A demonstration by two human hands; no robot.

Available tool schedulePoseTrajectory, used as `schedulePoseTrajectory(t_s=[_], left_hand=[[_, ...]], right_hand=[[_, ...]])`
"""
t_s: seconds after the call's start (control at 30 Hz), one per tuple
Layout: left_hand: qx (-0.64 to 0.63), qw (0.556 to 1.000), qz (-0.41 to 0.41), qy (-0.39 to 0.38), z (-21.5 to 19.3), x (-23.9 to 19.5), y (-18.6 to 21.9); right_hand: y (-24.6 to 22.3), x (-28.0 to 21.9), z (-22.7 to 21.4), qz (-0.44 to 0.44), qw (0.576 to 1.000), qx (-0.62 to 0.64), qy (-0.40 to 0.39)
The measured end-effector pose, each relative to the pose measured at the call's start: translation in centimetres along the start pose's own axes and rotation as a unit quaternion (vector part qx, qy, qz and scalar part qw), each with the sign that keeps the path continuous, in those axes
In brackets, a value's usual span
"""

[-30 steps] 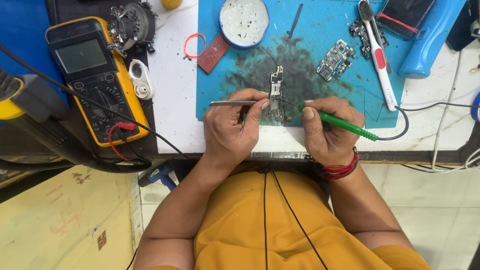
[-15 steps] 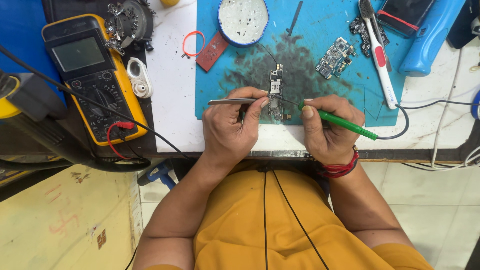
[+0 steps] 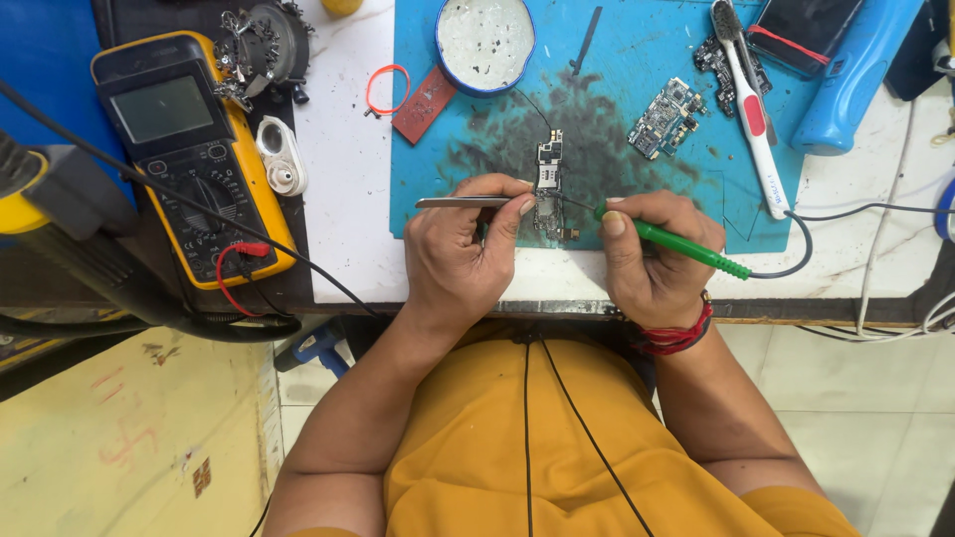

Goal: The person uses a multimeter probe and tweezers to test and adjust components on a small circuit board. They repeatedly touch the probe to different points on the board while holding it steady with tweezers, then set the board down and pick up another board to continue testing.

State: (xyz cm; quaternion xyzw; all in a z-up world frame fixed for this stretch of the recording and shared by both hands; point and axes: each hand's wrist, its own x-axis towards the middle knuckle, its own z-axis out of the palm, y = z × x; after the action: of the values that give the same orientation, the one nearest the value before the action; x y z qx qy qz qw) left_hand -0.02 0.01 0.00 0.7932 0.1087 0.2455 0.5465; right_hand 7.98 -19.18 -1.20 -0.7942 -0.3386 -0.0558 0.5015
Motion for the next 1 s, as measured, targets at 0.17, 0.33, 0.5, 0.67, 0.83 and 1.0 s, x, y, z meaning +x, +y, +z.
schedulePoseTrajectory(t_s=[0.17,0.33,0.5,0.67,0.83,1.0], left_hand=[[0.006,1.0,-0.014,-0.002,0.1,0.0,0.0],[0.001,1.0,-0.023,-0.005,0.0,0.0,0.1],[0.006,1.0,-0.023,-0.006,0.0,0.0,0.0],[0.01,1.0,-0.005,-0.001,0.0,0.1,0.2],[0.007,1.0,-0.014,-0.001,-0.1,-0.1,0.1],[0.013,1.0,0.006,0.003,-0.4,-0.2,0.4]], right_hand=[[-0.4,0.4,0.1,0.001,1.0,0.002,0.001],[1.1,-0.7,-0.1,-0.002,1.0,0.009,-0.002],[1.0,-0.8,-0.2,0.005,1.0,0.008,-0.006],[-0.1,0.7,0.1,-0.009,1.0,0.007,0.001],[1.8,-1.7,-0.2,0.036,0.996,0.077,0.034],[1.8,-1.1,-0.7,0.069,0.989,0.123,0.044]])
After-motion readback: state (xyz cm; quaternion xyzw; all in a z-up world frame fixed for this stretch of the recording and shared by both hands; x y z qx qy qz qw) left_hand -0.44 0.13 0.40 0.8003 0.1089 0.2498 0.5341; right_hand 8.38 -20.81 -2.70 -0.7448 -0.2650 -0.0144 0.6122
